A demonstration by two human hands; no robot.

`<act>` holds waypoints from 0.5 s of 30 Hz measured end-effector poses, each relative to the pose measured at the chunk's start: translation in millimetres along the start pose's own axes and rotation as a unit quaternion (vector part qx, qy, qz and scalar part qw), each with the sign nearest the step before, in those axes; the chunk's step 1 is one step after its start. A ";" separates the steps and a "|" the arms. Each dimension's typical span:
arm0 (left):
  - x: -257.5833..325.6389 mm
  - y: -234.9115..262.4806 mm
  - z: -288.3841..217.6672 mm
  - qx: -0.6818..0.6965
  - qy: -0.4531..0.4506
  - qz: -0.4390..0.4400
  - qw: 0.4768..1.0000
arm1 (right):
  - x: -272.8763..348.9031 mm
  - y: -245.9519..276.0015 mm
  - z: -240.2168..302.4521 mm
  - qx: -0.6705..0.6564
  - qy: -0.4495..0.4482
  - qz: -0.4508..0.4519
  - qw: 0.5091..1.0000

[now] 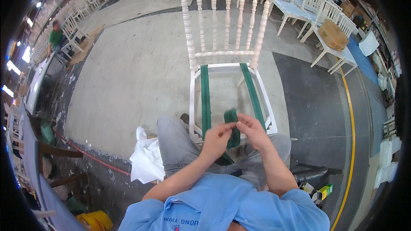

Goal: The person moves a white wooden chair from a stack, places it on the floor, and attaches green webbing strips to the seat frame using a staple gun. The person staples each strip in place, trims excess webbing with scissors, and continues adding parallel strips across the seat.

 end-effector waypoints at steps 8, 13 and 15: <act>-9.3 -8.9 70.1 -0.234 -0.073 -0.015 0.969 | 1.1 53.3 -52.5 -0.048 0.006 -0.201 0.978; -9.3 -36.3 124.5 -0.512 -0.068 0.136 0.846 | 8.0 111.7 -110.8 0.038 -0.041 -0.254 0.965; -11.6 -43.0 121.9 -0.525 -0.083 0.134 0.837 | 3.8 114.7 -109.0 0.038 -0.002 -0.248 0.968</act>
Point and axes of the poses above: each hand's wrist, its own x-axis away from the middle knuckle, its own y-axis out of the back of the hand, z = x × y, the point moved 6 cm from there along -x, towards the middle knuckle, and after that the axes turned 1 degree about -y, right-handed, at the moved point
